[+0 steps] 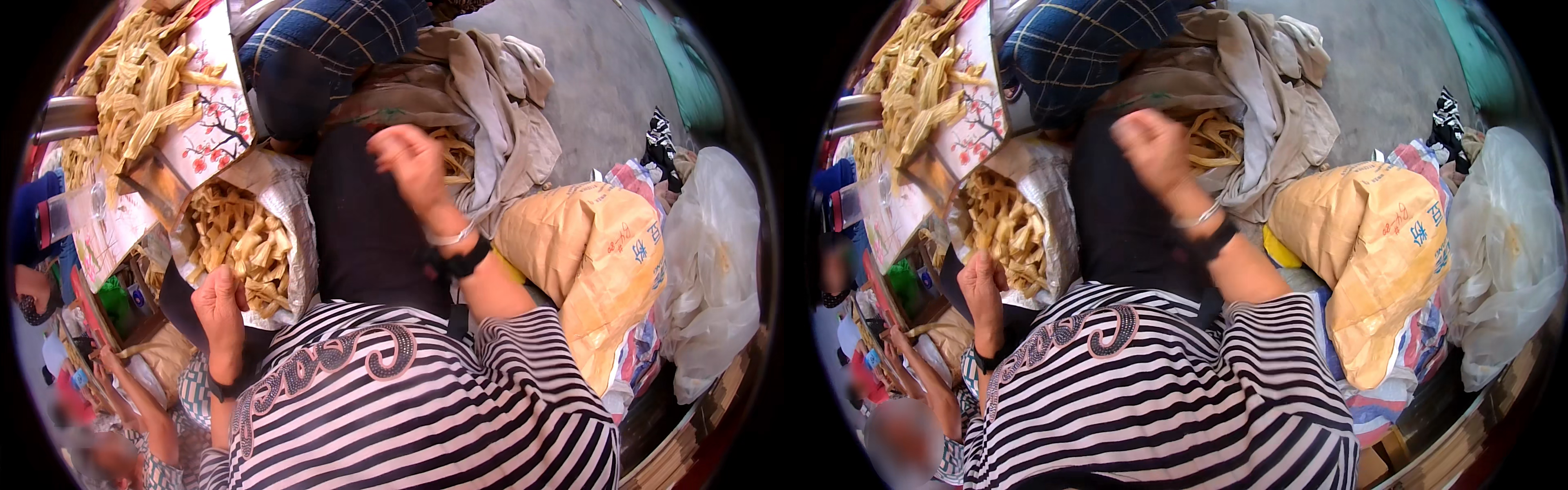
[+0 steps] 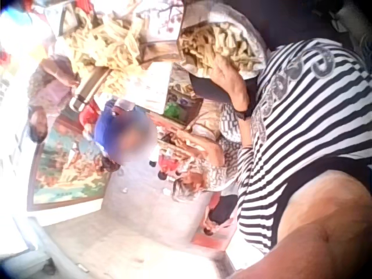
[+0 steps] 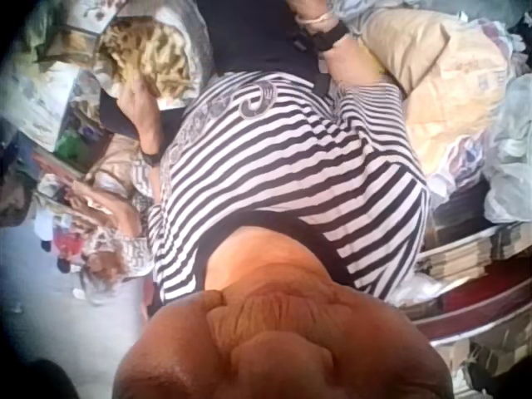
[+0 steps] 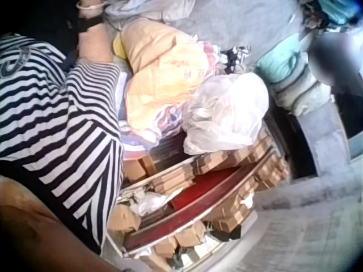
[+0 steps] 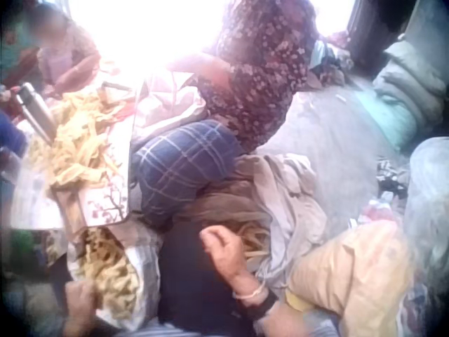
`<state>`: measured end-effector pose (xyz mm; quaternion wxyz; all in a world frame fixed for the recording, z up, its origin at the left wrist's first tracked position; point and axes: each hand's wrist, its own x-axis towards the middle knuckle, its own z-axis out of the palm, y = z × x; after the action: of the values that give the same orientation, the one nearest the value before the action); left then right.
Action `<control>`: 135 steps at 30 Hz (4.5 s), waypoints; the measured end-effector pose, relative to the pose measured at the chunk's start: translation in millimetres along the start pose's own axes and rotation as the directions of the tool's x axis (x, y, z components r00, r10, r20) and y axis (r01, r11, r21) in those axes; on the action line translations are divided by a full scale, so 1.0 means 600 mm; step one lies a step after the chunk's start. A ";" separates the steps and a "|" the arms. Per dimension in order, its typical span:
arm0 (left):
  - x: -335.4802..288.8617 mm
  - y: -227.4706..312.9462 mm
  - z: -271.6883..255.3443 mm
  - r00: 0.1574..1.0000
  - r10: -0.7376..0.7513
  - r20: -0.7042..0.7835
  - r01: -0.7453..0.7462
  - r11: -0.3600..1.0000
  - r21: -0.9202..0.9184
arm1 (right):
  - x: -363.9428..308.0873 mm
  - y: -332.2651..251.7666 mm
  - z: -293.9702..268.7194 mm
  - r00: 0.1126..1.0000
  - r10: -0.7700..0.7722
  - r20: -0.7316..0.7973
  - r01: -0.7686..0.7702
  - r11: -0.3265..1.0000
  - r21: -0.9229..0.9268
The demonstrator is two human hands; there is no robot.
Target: The person ties dried bean curd sticks into knots by hand and places them into a bag.
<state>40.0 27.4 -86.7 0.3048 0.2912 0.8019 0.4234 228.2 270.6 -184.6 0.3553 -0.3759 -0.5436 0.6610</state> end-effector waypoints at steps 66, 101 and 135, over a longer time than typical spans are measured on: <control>-0.027 0.071 -0.094 0.944 0.202 0.262 0.035 0.727 -0.685 | -0.136 -0.228 0.244 0.664 -0.377 0.646 0.698 0.624 -0.352; -0.037 0.051 -0.158 0.871 0.488 0.053 -0.268 0.563 -0.782 | -0.133 -0.216 0.385 0.101 0.116 0.988 -0.769 0.639 0.004; -0.042 0.055 -0.115 0.889 0.396 -0.231 -0.368 0.916 0.158 | -0.142 -0.172 0.328 0.503 0.367 0.782 -0.603 0.798 0.014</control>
<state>12.5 -10.1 -20.8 0.0921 0.4022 0.7835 0.4646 100.3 122.8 -48.5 -0.0522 -0.1535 -0.4084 0.8983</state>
